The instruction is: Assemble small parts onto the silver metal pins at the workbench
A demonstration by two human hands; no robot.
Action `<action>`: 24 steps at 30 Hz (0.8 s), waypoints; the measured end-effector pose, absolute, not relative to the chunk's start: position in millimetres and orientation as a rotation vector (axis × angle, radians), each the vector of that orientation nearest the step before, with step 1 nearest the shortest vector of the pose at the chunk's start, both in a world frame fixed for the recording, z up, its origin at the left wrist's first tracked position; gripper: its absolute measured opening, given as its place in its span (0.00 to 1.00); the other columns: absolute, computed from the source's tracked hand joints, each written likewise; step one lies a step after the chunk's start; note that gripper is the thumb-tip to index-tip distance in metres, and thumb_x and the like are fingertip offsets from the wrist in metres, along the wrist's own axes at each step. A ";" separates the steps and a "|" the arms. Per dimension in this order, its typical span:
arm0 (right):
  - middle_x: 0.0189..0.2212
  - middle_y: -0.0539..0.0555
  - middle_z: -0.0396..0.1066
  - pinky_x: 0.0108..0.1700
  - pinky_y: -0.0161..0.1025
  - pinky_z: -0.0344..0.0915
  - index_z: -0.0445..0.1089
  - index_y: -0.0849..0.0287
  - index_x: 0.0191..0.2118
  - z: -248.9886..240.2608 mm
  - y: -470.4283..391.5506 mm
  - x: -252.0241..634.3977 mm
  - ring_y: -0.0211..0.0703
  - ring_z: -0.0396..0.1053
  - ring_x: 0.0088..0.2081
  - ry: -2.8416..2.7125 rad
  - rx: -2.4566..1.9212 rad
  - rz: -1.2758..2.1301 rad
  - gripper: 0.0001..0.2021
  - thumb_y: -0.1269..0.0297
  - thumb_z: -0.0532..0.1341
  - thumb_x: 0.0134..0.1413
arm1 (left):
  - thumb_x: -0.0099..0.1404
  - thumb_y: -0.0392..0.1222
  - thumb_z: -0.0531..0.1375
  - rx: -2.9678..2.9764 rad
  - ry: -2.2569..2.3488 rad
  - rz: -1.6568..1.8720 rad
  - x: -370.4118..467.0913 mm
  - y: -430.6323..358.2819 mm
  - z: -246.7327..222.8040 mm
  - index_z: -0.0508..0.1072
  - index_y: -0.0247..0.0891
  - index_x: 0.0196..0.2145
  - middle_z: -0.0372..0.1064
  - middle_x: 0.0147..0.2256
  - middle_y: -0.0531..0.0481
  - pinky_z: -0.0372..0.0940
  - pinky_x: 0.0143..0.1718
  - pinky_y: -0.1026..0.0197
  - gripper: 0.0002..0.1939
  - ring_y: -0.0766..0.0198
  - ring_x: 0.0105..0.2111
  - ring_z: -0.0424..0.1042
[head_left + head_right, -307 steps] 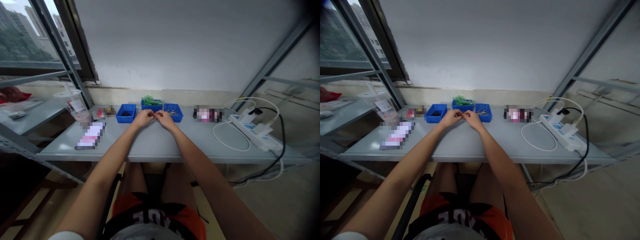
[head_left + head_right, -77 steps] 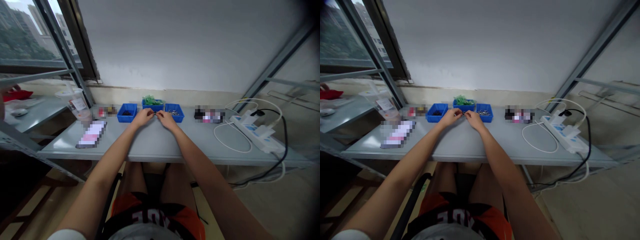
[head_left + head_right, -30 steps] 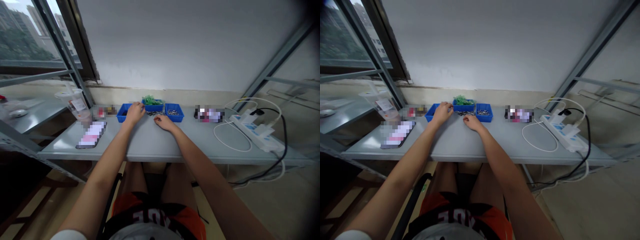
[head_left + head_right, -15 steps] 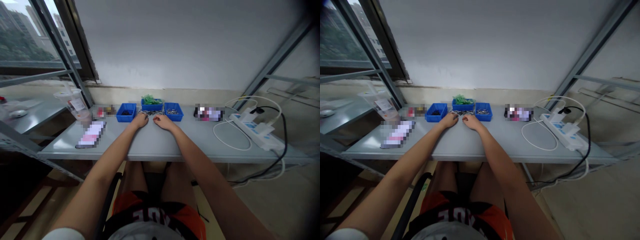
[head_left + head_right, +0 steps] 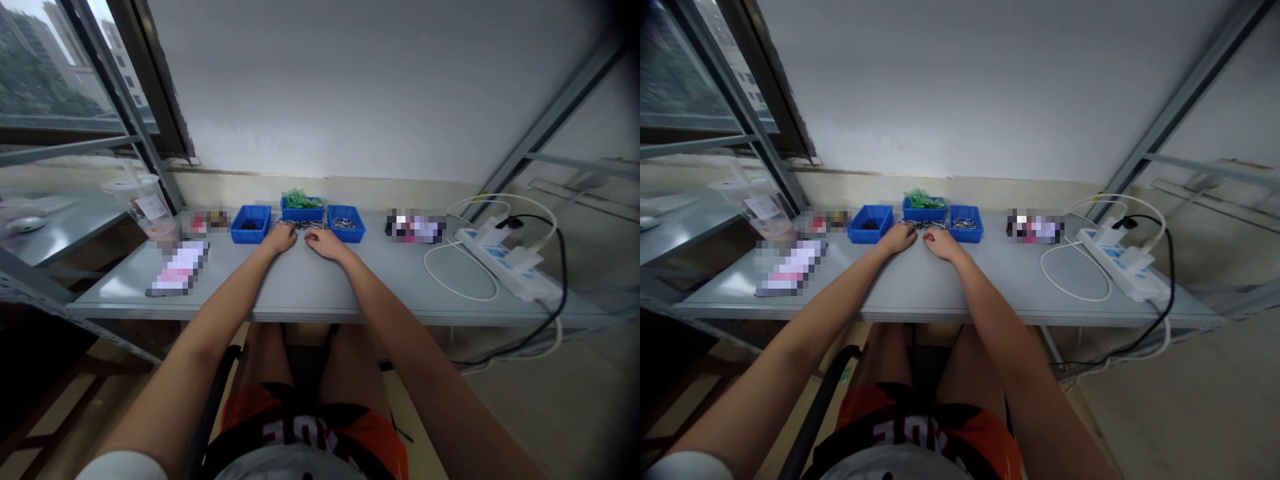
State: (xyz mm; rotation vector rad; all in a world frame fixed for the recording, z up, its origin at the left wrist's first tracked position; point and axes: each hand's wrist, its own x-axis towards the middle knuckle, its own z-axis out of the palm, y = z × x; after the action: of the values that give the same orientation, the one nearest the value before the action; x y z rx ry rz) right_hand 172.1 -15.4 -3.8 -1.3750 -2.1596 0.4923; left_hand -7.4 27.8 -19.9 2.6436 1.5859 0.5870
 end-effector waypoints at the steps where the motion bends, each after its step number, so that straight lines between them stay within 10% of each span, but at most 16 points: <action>1: 0.35 0.54 0.74 0.44 0.36 0.63 0.73 0.61 0.41 -3.6 -15.5 172.0 0.39 0.69 0.36 -2.159 -1.378 0.490 0.10 0.69 0.57 0.55 | 0.65 0.42 0.52 2.660 1.586 0.586 -7.5 27.6 -19.6 0.75 0.30 0.44 0.71 0.45 0.36 0.63 0.52 0.52 0.17 0.51 0.47 0.69; 24: 0.34 0.54 0.74 0.45 0.36 0.63 0.73 0.61 0.41 -0.8 -17.2 170.4 0.39 0.69 0.36 -2.173 -1.393 0.475 0.10 0.71 0.57 0.55 | 0.65 0.39 0.51 2.823 1.479 0.528 -4.2 26.8 -16.2 0.73 0.32 0.49 0.71 0.49 0.39 0.60 0.56 0.54 0.18 0.53 0.51 0.68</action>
State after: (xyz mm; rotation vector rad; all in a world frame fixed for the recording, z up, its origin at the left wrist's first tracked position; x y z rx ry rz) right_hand 170.4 -17.2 -0.8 -1.3931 -2.1731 0.4747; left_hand -4.2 26.8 -16.2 2.8231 1.4790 0.5275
